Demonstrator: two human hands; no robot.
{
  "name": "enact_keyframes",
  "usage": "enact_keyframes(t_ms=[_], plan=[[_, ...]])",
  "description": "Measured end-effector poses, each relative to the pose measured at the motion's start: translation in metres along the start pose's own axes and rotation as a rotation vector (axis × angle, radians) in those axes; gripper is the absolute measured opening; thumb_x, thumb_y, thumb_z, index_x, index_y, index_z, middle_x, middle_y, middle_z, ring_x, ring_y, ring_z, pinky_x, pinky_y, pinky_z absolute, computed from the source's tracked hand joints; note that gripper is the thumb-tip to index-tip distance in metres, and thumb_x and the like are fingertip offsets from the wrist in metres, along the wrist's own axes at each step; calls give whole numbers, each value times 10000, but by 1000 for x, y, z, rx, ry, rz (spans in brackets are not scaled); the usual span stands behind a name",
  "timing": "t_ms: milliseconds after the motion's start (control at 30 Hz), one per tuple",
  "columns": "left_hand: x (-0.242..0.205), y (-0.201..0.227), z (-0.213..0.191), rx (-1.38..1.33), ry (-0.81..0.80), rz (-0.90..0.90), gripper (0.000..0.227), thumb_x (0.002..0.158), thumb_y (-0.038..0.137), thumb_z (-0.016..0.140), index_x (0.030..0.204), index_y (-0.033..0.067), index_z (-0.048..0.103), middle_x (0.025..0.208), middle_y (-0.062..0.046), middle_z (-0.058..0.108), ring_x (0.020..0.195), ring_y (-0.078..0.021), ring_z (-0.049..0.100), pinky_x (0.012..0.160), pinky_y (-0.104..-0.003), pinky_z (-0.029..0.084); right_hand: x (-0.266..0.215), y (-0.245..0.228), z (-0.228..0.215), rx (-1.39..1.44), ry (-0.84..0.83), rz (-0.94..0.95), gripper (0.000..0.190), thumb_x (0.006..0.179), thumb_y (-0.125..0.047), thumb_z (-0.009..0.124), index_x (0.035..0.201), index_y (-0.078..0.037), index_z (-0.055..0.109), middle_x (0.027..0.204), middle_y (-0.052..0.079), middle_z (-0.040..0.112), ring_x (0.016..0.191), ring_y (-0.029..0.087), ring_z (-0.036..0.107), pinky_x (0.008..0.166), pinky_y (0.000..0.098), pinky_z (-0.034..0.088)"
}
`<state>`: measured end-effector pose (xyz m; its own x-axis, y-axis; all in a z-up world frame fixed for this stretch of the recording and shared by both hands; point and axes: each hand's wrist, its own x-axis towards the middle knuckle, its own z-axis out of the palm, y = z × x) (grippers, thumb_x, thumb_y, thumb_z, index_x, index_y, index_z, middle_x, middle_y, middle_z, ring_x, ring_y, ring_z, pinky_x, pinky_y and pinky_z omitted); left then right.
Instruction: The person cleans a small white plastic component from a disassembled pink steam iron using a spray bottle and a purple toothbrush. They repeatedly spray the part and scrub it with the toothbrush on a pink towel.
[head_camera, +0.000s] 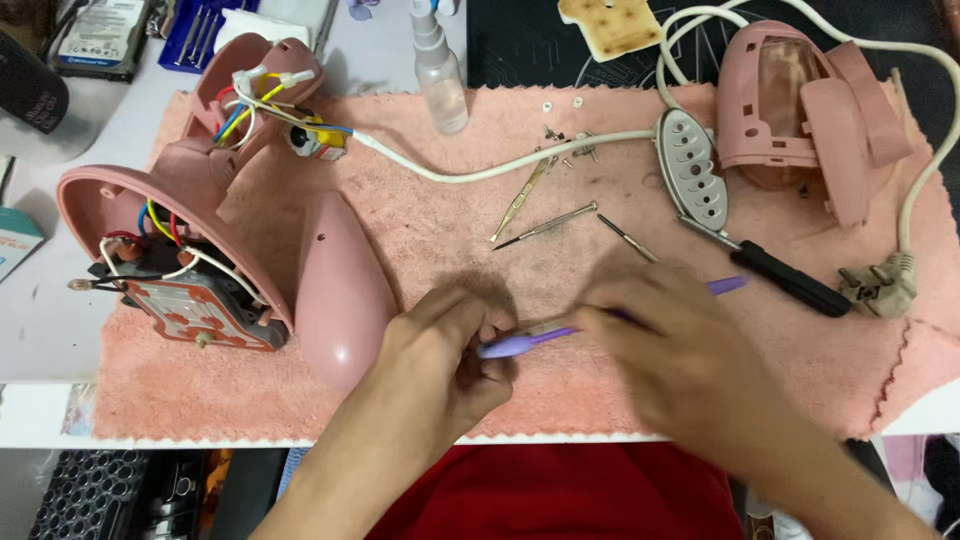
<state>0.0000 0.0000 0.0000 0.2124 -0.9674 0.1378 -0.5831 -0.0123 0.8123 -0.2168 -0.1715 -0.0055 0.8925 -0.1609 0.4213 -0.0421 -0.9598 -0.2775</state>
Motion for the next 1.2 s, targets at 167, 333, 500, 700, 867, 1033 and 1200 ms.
enact_keyframes(t_ms=[167,333,500,700,867,1033,1200], plan=[[-1,0,2,-22,11,-2,203,891,-24,729,1069,72,710,1080,-59,707,742,-168,665,733,-309,561,-24,15,-23,11,-64,156,277,1106,-10,632,1313,-76,803,1259,108,748,1086,336,678,1008,492,532],[1,2,3,10,-5,34,161,872,-17,738,928,84,626,962,-54,669,793,-216,648,765,-345,524,-4,0,6,65,-18,50,332,1011,102,578,1250,-57,744,1243,108,726,1108,350,665,967,514,503],[-1,4,1,-27,4,-23,250,887,-30,764,1102,90,719,991,-43,665,720,-168,639,697,-320,542,-31,29,-19,8,-69,177,344,1050,33,666,1346,-90,791,1265,120,741,1074,363,686,943,505,540],[1,11,2,104,-70,-50,115,957,53,716,1067,52,682,1212,-109,704,1056,-312,751,957,-428,561,-8,-8,3,17,62,54,260,1095,82,553,1221,-27,754,1151,113,685,995,332,641,888,490,495],[10,12,4,86,-20,142,297,992,134,808,1258,27,729,1280,-161,705,1223,-393,686,1109,-472,511,-30,5,-12,97,9,162,287,1062,25,621,1306,-14,766,1274,159,740,1064,368,674,964,512,503],[14,8,10,-20,-17,49,159,948,55,775,1094,65,712,1182,-95,727,1059,-233,720,922,-342,567,-29,2,-11,59,25,177,271,1075,-23,687,1324,-68,782,1270,132,728,1093,343,670,997,496,519],[14,1,13,-105,1,-9,273,928,-5,817,1173,101,757,1047,-30,694,738,-143,676,686,-287,585,-31,-3,-11,28,51,282,201,1092,-6,688,1261,-15,796,1263,154,749,1002,358,649,931,459,544]])
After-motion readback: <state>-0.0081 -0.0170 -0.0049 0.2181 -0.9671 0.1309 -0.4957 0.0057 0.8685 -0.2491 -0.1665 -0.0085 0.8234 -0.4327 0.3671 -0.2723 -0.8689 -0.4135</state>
